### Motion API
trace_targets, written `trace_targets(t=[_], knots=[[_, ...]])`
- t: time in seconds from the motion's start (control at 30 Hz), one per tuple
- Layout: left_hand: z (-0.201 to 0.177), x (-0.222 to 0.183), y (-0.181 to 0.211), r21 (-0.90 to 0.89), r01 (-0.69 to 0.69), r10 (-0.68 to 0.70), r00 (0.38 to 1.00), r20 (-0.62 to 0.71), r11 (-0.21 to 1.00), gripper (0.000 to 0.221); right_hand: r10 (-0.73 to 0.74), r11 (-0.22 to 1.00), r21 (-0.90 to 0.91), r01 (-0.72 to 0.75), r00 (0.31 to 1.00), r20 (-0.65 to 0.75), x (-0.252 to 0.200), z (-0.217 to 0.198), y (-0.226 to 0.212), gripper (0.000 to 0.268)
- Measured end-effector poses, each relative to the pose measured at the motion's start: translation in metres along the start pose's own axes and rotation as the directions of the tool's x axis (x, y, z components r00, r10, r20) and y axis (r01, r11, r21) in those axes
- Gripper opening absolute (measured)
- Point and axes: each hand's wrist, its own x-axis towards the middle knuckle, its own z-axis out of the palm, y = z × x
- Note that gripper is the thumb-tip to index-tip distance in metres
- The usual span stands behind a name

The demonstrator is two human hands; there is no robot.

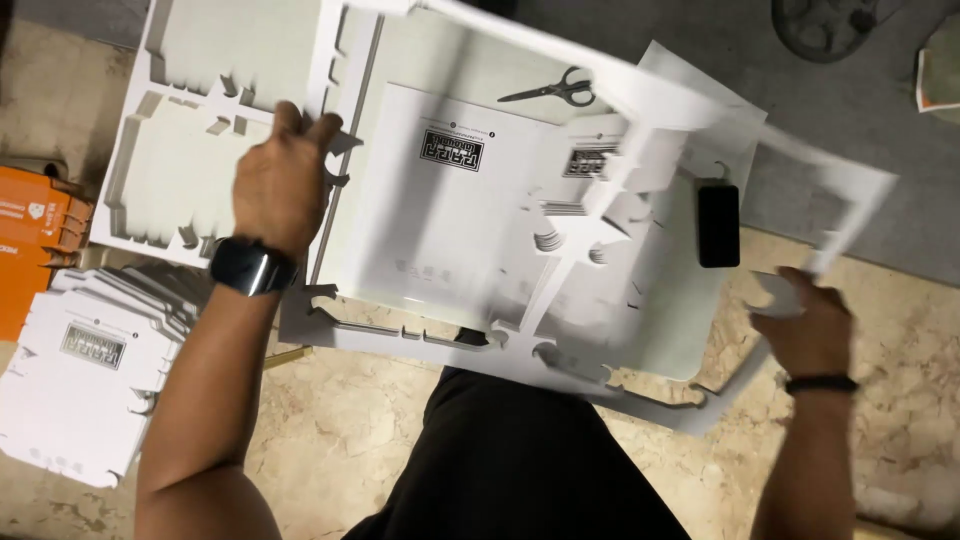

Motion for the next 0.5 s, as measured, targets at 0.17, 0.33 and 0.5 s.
trace_targets(t=[0.17,0.33,0.5], knots=[[0.059,-0.054,-0.004,0.057,-0.039,0.045,0.993,-0.109,0.998,0.029,-0.161,0.978,-0.125,0.169,0.985,0.067,0.031,0.058,0.008,0.073],[0.016,-0.135,-0.002,0.038,0.083,-0.08,0.994,-0.08,0.996,0.029,-0.254,0.959,-0.112,0.262,0.964,0.085,0.044,0.08,0.02,0.08],[-0.042,-0.212,-0.003,-0.003,0.19,-0.187,0.965,-0.183,0.982,0.051,-0.59,0.807,-0.091,0.584,0.802,-0.095,0.048,0.076,-0.005,0.089]])
